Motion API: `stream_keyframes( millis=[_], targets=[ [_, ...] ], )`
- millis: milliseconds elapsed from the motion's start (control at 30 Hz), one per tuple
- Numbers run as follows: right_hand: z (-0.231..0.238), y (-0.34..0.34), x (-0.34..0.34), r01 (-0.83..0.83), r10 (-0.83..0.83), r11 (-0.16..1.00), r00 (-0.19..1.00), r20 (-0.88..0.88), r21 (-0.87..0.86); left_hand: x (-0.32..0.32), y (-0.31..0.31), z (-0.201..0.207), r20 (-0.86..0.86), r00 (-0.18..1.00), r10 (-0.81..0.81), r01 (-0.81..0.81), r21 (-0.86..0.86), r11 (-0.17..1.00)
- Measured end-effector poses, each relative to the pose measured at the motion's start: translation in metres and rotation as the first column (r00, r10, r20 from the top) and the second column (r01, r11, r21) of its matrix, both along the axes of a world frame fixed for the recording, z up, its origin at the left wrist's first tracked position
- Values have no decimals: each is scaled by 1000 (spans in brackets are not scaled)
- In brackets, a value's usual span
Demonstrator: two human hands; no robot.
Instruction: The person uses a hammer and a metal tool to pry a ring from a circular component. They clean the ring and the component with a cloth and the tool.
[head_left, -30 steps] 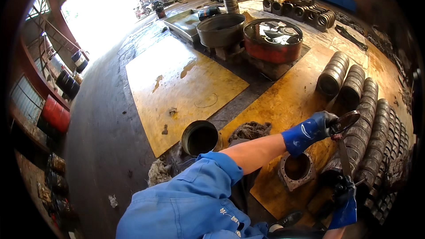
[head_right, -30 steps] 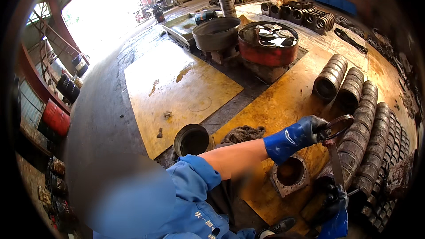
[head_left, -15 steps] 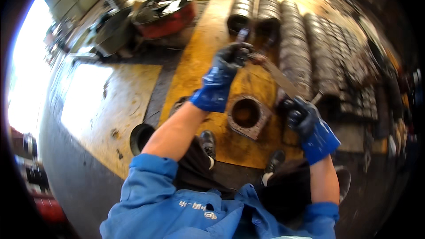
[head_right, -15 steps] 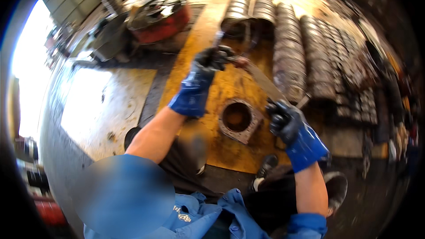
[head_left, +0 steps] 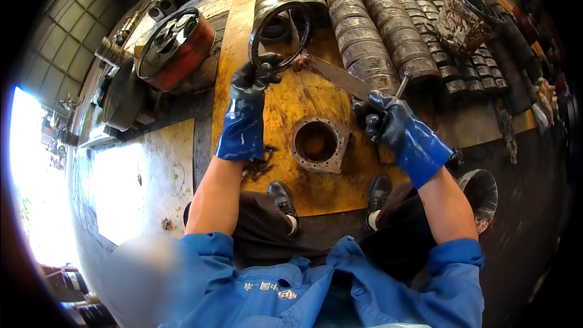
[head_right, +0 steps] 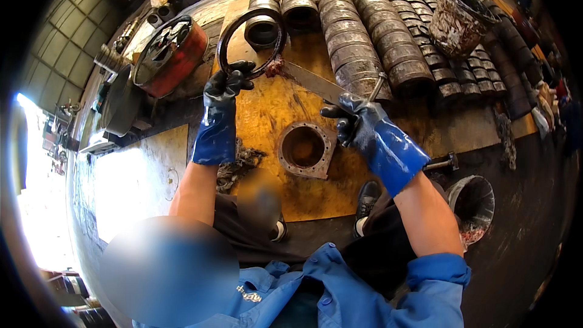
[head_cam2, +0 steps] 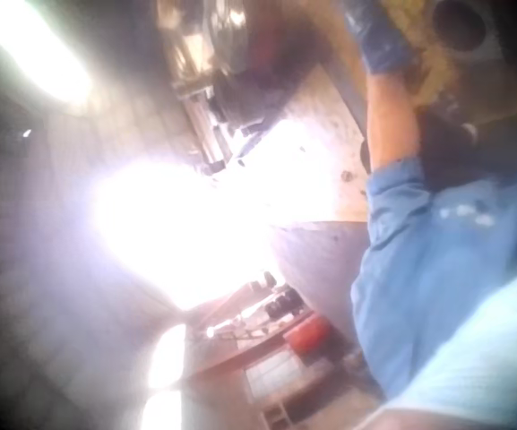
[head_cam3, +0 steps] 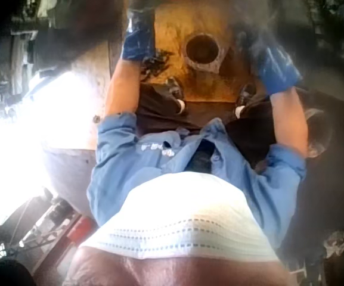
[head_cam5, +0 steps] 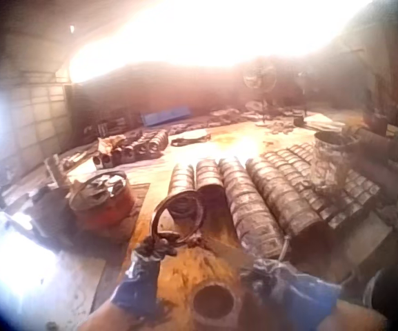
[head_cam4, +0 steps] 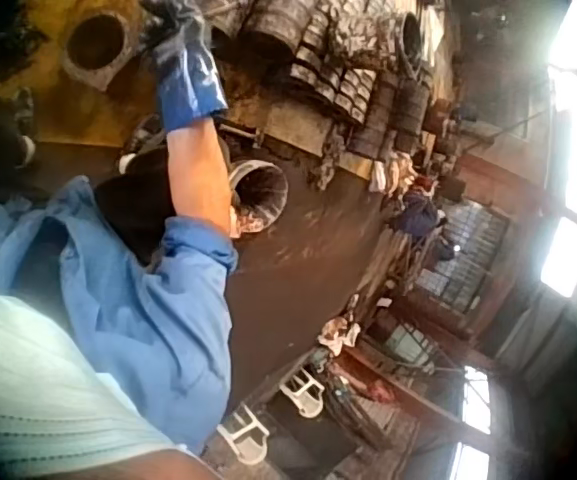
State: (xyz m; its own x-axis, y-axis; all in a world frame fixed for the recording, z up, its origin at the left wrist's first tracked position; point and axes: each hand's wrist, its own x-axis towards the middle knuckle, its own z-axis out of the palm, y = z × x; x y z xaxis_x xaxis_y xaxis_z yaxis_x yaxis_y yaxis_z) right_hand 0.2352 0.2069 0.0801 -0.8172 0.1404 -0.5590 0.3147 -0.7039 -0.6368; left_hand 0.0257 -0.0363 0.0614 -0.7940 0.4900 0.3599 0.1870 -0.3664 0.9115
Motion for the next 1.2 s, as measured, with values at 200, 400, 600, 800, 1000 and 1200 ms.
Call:
stream_keyframes(
  millis=[200, 400, 600, 800, 1000, 1200],
  targets=[
    [-6, 14, 0, 5, 3, 997, 995, -96, 83, -7, 0, -4, 113, 990, -88, 77, 99, 992],
    [-3, 32, 2, 74, -75, 997, 990, -121, -6, -9, 3, -10, 202, 959, 197, -225, 124, 966],
    [9, 120, 53, 235, -240, 971, 935, -263, -49, -9, 15, -14, 333, 917, 217, -276, 139, 951],
    [-9, 210, 201, 677, -675, 656, 724, -143, 332, -42, -15, -46, 408, 880, 242, -252, -30, 967],
    [-89, 192, 346, 469, -736, 419, 677, -12, 778, -188, -126, -109, -655, 753, 61, -522, -539, 661],
    [-223, 136, 421, -388, -792, -98, 588, 164, 916, -110, -38, -88, 68, 994, 86, -46, -450, 892]
  ],
)
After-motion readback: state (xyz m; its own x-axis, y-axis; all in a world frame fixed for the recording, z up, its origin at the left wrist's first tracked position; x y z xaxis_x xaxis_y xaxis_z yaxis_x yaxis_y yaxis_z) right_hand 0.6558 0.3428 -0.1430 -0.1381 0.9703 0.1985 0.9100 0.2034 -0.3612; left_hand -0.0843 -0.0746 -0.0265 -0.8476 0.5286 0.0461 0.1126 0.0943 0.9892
